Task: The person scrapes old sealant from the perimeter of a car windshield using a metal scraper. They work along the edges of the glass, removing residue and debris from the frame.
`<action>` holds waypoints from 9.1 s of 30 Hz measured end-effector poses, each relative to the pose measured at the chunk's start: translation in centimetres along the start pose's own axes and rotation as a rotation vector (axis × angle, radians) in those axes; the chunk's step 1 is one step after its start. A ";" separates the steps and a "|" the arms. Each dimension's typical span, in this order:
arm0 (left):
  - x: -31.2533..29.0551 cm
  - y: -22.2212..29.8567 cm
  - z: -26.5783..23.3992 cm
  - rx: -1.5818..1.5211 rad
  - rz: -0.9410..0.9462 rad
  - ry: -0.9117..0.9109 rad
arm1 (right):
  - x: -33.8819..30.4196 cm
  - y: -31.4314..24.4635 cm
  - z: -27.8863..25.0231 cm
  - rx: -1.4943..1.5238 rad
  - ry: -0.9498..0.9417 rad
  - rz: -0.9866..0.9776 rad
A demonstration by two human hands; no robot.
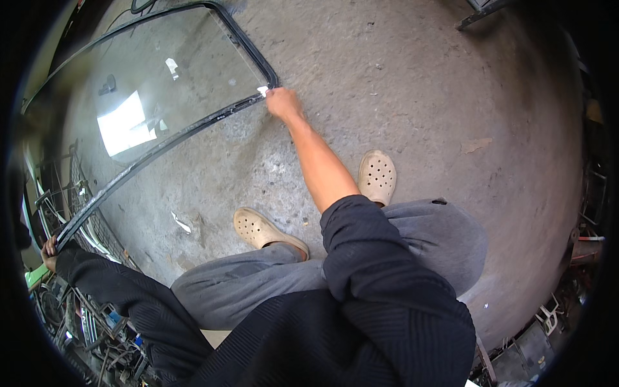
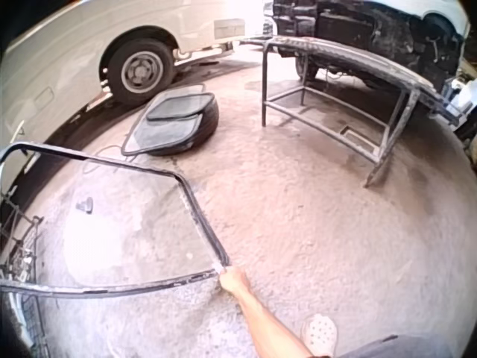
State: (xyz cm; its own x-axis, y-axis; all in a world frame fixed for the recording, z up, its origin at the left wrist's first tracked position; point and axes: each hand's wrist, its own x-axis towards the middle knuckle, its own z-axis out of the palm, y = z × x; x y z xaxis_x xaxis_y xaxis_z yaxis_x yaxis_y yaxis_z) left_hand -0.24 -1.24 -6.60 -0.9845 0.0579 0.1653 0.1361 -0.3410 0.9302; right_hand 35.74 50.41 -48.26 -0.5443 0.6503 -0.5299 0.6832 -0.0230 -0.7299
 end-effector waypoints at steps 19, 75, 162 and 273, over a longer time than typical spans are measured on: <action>-2.6 -1.4 3.3 0.113 0.157 0.157 | -0.3 2.8 1.1 0.249 0.040 0.059; -0.7 -0.3 2.3 0.108 0.020 0.193 | -1.3 -0.4 1.4 0.125 0.084 0.012; 2.5 1.3 -3.7 -0.029 0.000 0.031 | -5.9 -5.3 3.8 0.230 0.062 -0.042; 1.4 -5.9 -2.7 0.655 0.463 0.050 | -8.8 -7.1 3.9 0.068 0.161 -0.106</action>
State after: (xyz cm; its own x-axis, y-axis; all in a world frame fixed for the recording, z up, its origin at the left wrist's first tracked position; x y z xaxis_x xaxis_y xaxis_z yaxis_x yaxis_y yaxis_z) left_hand -2.69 -1.68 -12.78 -0.8140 -0.0023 0.5809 0.5535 0.3006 0.7767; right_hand 33.78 41.88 -40.12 -0.5229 0.7644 -0.3772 0.5892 0.0043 -0.8080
